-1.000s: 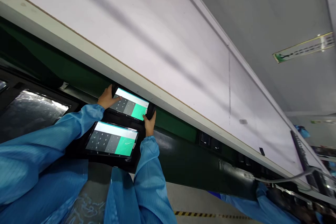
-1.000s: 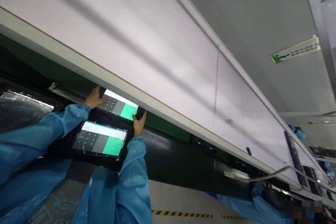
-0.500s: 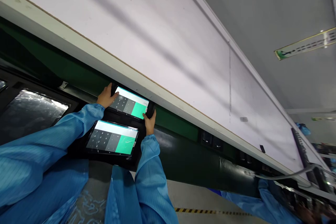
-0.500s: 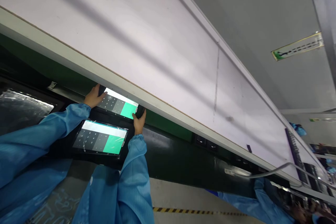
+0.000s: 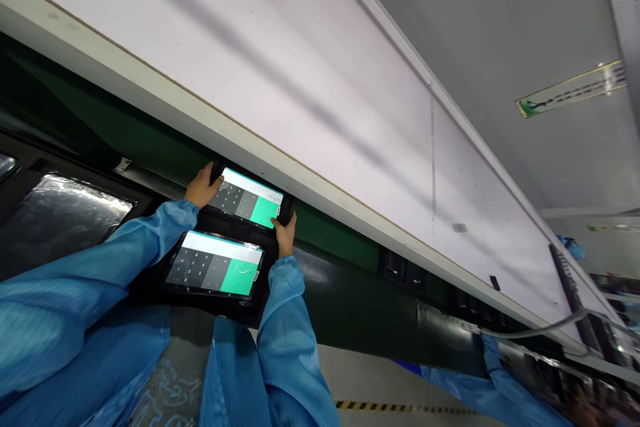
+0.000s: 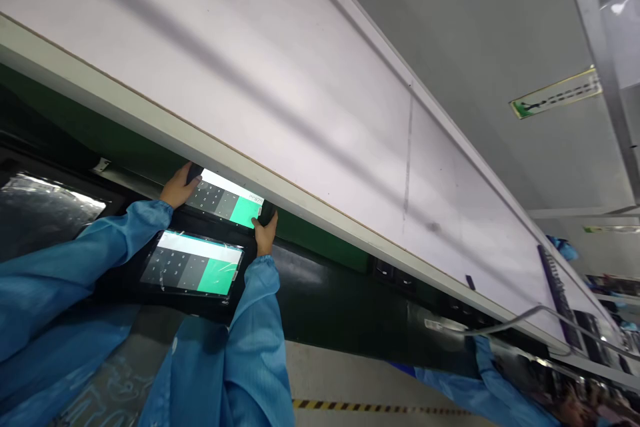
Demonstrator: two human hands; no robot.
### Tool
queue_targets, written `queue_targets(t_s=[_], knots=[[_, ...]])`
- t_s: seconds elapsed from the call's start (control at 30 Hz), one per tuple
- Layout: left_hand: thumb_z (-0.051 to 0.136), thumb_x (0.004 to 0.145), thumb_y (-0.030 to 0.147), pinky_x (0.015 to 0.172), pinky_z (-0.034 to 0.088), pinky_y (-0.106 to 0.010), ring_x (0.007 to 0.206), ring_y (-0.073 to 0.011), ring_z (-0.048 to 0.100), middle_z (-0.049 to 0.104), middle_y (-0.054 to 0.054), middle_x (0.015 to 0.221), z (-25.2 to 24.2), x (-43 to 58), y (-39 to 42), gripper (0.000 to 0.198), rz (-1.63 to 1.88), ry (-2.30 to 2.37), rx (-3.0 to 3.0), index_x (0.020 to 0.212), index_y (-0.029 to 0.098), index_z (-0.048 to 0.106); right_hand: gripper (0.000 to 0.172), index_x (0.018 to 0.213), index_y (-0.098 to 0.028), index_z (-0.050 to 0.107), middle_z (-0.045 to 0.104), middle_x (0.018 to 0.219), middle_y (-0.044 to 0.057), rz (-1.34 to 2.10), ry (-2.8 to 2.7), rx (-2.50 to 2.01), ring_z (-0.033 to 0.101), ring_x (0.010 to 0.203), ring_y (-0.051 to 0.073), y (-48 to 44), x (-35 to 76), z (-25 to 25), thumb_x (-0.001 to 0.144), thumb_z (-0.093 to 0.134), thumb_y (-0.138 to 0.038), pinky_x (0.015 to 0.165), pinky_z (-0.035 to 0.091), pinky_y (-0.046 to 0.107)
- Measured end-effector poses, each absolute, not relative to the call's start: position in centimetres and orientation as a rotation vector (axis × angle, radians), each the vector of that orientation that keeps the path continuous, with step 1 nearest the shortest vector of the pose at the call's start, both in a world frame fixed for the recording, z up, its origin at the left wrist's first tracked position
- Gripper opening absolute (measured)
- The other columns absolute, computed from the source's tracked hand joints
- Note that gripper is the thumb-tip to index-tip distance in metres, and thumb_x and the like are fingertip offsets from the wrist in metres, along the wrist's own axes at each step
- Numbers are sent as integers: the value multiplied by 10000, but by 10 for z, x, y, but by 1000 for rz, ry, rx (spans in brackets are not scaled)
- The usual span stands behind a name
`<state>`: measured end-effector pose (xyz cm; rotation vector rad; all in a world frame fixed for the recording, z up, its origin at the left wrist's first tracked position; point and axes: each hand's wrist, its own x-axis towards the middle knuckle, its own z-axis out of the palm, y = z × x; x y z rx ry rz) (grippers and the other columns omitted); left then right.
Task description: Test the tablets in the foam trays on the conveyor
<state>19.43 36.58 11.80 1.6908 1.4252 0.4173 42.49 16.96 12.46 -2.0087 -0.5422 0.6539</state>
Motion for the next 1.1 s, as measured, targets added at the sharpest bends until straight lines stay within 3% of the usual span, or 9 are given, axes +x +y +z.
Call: queue_targets(t_s=[0.2,0.3,0.43,0.6,0.73,0.93,1.1], knots=[[510,975,567,1137,403,-570,1340,-325,504,475,-174,1486,117,193,369,679,464,1379,1605,1522,199,346,869,1511,-184,418,583,1453,130,672,-445,-2061,573,1319,304,175,423,129,759,735,-483,1162,387,466],[508,965,550,1200,336,-556,1419,-320,431,425,-168,1544,120,183,362,694,459,1323,1560,1528,180,340,866,1546,-161,361,453,1570,128,677,-411,-2043,450,1444,282,165,418,133,825,644,-548,1195,353,432],[491,908,566,1258,276,-442,1487,-276,343,359,-93,1607,123,142,322,762,414,1249,1494,1552,196,320,861,1571,-199,329,327,1647,79,696,-426,-2029,314,1524,264,123,389,139,845,620,-558,1239,277,433],[462,830,696,1259,255,-507,1485,-315,341,399,-77,1582,130,69,244,860,292,1246,1406,1534,211,369,972,1601,-213,270,273,1667,72,771,-484,-2025,278,1537,311,47,333,145,798,709,-539,1238,280,490],[509,798,708,1262,241,-531,1479,-328,350,402,-70,1578,133,38,206,889,251,1232,1399,1536,231,370,968,1620,-241,205,218,1684,65,775,-522,-2068,238,1548,331,16,309,142,844,680,-571,1227,294,522],[501,811,713,1238,298,-518,1442,-342,413,490,-75,1520,129,37,213,839,232,1226,1428,1492,228,429,1094,1629,-198,137,168,1697,79,759,-607,-2177,182,1560,337,13,309,134,805,666,-686,1241,260,503],[480,812,733,1244,282,-468,1451,-319,402,445,-110,1551,129,44,215,886,253,1201,1466,1498,180,388,1116,1633,-194,109,133,1702,88,791,-721,-2140,158,1567,338,9,311,133,790,726,-587,1244,232,526]])
